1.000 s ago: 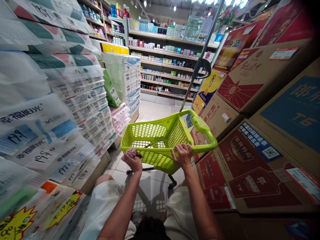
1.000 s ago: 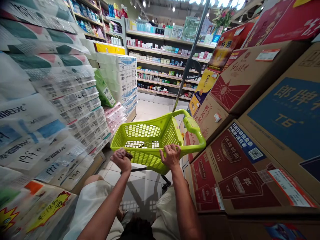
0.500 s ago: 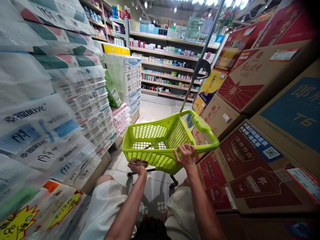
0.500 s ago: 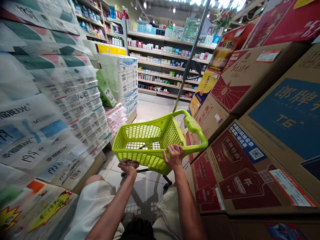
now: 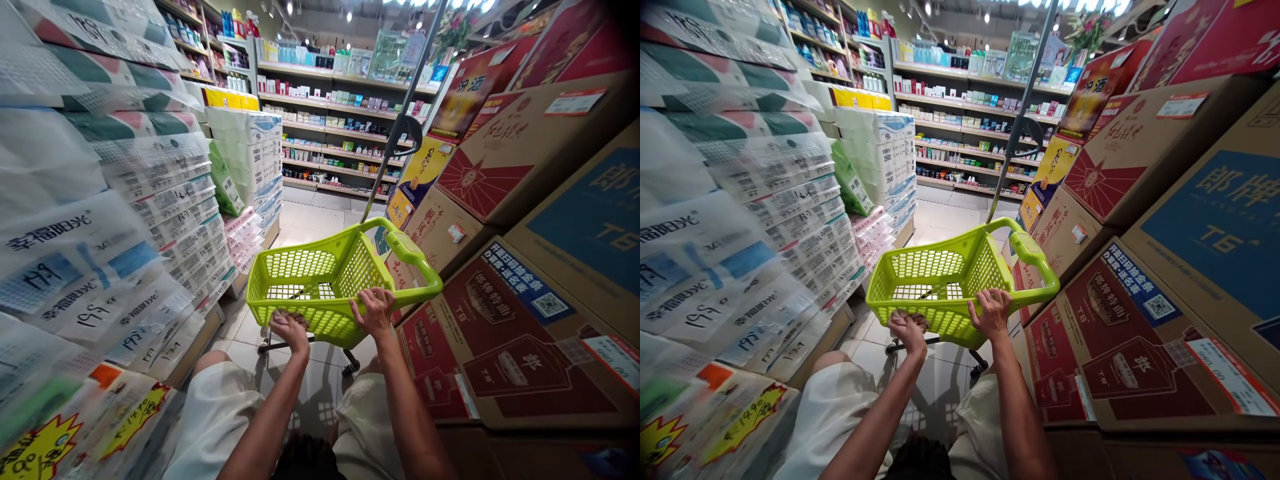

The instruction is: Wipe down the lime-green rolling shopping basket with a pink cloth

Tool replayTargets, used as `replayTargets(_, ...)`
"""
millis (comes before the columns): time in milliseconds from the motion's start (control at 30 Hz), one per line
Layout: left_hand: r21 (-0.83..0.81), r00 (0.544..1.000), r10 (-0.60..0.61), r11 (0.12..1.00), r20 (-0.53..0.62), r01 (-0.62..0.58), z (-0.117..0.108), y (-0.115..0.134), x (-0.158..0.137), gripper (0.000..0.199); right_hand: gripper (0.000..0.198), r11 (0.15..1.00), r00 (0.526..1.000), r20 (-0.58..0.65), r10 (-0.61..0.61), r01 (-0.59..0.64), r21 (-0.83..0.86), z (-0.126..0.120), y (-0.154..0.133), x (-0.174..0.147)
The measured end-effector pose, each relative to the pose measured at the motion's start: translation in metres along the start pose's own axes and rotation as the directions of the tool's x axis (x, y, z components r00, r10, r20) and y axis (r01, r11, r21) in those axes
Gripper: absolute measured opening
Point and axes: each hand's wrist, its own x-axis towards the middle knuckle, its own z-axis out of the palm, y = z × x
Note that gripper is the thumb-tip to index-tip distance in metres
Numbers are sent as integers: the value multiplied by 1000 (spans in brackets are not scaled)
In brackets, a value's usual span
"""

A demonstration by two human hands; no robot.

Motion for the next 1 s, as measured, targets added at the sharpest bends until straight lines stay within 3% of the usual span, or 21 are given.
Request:
replayTargets(133,32,979,161,986,121,-166,1,14,-11,24,15,1000,1000,10,20,-20,7,-1,7,-1)
replayTargets(267,99,962,212,968,172,-231,-14,-8,-6,15,12,999,999,18,30,-30,28,-2,14,-1)
replayTargets(333,136,976,179,971,126,-196,-25,-20,2,18,13,999,1000,16,21,-21,30,-1,18,0)
replayTargets(400,159,987,164,974,-1,-161,-34,-23,15,22,13,1000,1000,10,6,-6,25,0,22,0)
replayTargets(500,167,955,243,962,-169,-215,-46,-9,44,36,13,1000,1000,-1,-17,17,23,-1,24,0)
replayTargets(600,189,944,327,931,-40,-314,-56,15,78,34,14,999,1000,-13,-22,23,29,-4,25,-1)
replayTargets(667,178,960,278,944,21,-277,-62,27,93,22,17,999,1000,-10,-25,25,36,-6,25,-1)
replayTargets(733,111,984,177,979,-24,-173,-65,30,95,15,19,998,999,-2,-37,37,49,-8,25,-2)
replayTargets(867,-86,987,53,994,-150,-67,-65,22,60,24,19,997,999,-25,-37,39,70,-8,26,-2)
replayTargets(1000,-213,989,-10,977,-149,-22,-64,17,30,27,26,998,997,-78,-3,8,64,-7,38,-4)
